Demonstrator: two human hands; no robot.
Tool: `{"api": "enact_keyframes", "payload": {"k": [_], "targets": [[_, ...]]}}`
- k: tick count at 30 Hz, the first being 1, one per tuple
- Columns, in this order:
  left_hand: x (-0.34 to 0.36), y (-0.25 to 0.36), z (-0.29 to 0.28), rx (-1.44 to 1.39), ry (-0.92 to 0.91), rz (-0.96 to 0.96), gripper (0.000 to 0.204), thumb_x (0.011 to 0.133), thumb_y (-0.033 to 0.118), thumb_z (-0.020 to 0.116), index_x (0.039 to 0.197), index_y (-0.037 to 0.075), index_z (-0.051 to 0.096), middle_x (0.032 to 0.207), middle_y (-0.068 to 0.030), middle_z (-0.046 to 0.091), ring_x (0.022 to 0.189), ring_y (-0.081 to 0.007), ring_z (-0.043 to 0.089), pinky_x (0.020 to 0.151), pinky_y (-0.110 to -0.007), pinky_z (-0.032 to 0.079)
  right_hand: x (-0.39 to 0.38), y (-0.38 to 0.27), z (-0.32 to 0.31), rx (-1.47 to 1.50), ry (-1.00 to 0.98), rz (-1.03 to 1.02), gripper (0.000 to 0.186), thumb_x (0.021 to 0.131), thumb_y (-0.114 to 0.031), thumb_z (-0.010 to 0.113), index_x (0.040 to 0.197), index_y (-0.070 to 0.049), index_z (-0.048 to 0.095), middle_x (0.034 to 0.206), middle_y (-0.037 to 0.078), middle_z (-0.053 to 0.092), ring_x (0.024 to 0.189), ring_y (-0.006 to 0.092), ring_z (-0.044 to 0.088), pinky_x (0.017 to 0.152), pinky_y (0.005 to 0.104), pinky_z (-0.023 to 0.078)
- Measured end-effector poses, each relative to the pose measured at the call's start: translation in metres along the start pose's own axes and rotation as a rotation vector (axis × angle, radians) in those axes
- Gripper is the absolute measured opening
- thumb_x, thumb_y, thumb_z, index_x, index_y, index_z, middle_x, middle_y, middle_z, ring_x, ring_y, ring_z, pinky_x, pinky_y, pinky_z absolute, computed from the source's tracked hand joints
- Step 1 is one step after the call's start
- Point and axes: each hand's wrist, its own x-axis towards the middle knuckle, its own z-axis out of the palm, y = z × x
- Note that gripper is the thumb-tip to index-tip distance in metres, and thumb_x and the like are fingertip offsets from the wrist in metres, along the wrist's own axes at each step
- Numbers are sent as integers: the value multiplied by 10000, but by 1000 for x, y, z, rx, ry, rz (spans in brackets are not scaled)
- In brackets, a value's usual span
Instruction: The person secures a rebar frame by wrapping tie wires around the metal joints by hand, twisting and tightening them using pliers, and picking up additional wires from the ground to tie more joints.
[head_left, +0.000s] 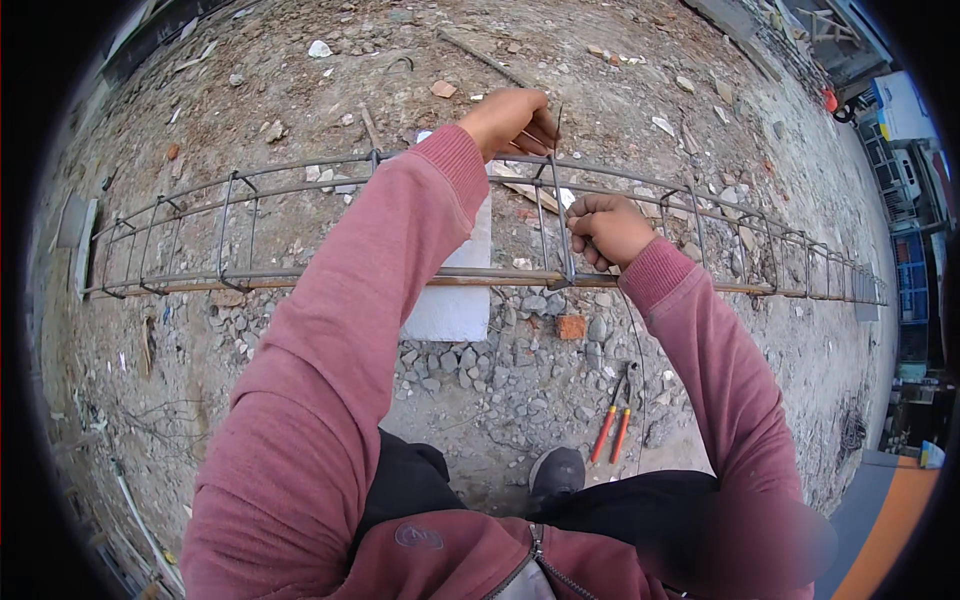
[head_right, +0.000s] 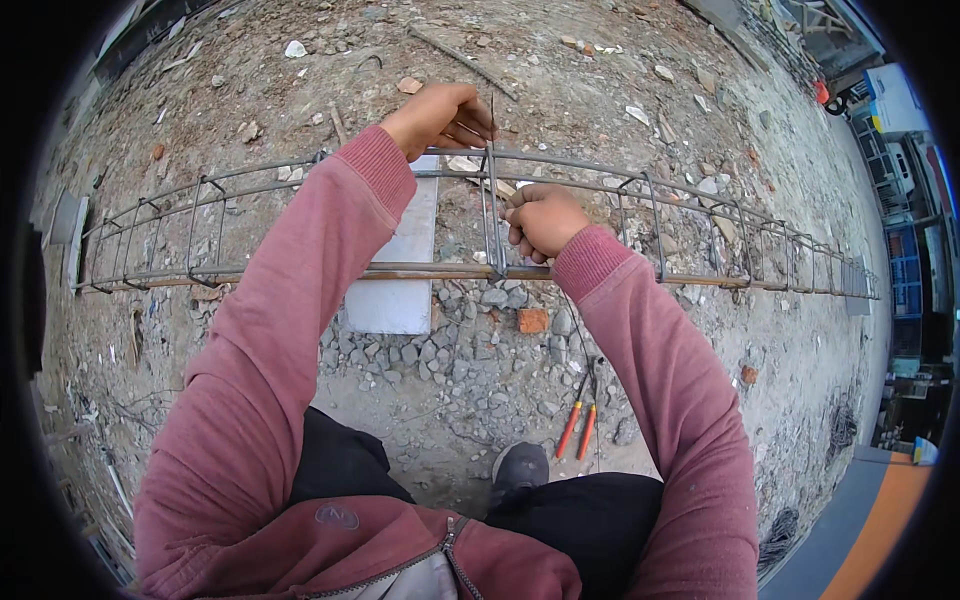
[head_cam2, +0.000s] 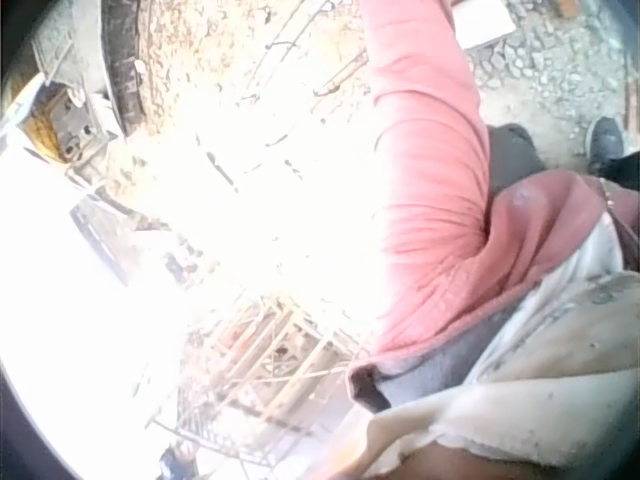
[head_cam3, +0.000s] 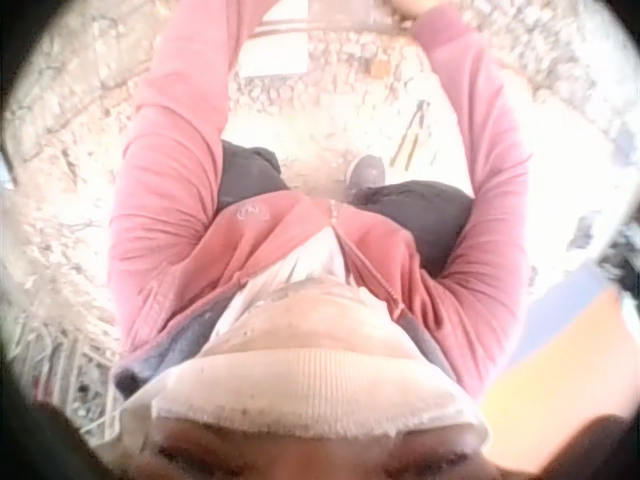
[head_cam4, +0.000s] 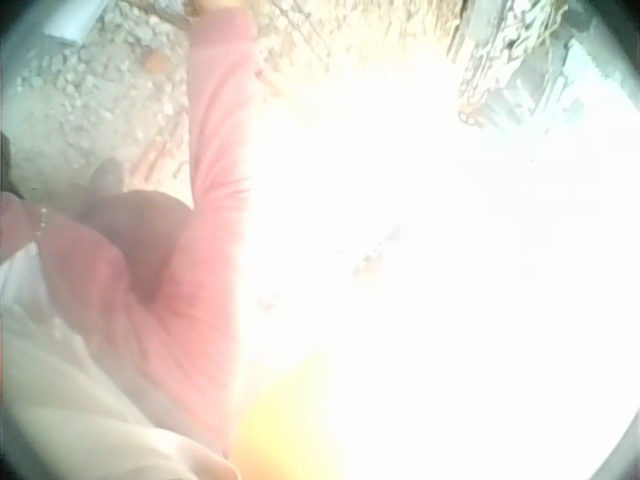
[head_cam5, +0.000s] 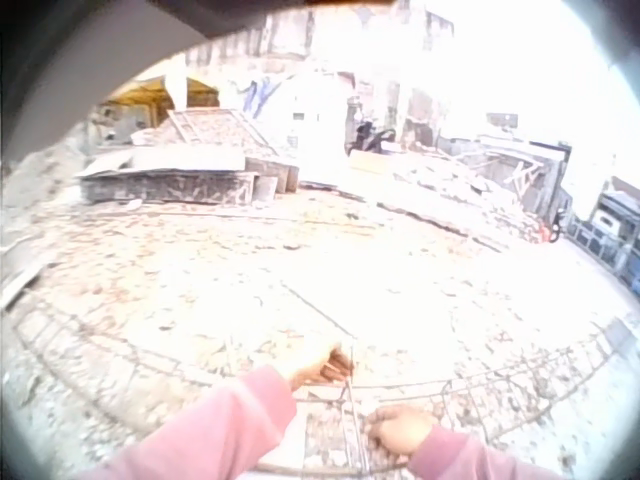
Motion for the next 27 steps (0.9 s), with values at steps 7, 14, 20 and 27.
{"api": "enact_keyframes", "payload": {"k": [7, 14, 20, 27], "targets": [[-4, -3, -7, 39, -118, 81, 199, 730, 118, 694, 865, -16, 635, 835, -98, 654, 755, -149, 637, 711, -245, 520, 17, 9, 5, 132, 18, -18, 73, 837, -87, 533, 859, -29, 571, 591, 24, 528, 410, 90, 452, 321, 239, 317], [3, -10, -6, 297, -134, 85, 274, 629, 27, 772, 863, -11, 633, 775, -70, 641, 721, -141, 631, 669, -244, 531, 26, 13, 9, 304, -18, -56, 79, 800, -32, 494, 841, -24, 561, 604, 20, 499, 424, 82, 404, 327, 226, 278], [2, -5, -3, 309, -139, 7, 291, 655, 72, 766, 904, -10, 639, 822, -76, 657, 737, -135, 640, 638, -250, 542, 27, 17, 7, 370, -24, -50, 104, 791, -19, 487, 864, -15, 561, 619, 26, 498, 428, 87, 398, 324, 232, 273], [5, -18, 0, 244, -133, 253, 397, 612, 31, 777, 983, -8, 644, 890, -97, 657, 829, -158, 625, 783, -252, 506, 23, 13, 10, 390, -39, 10, 37, 853, -81, 492, 863, -67, 524, 636, -3, 478, 410, 54, 371, 320, 194, 252]]}}
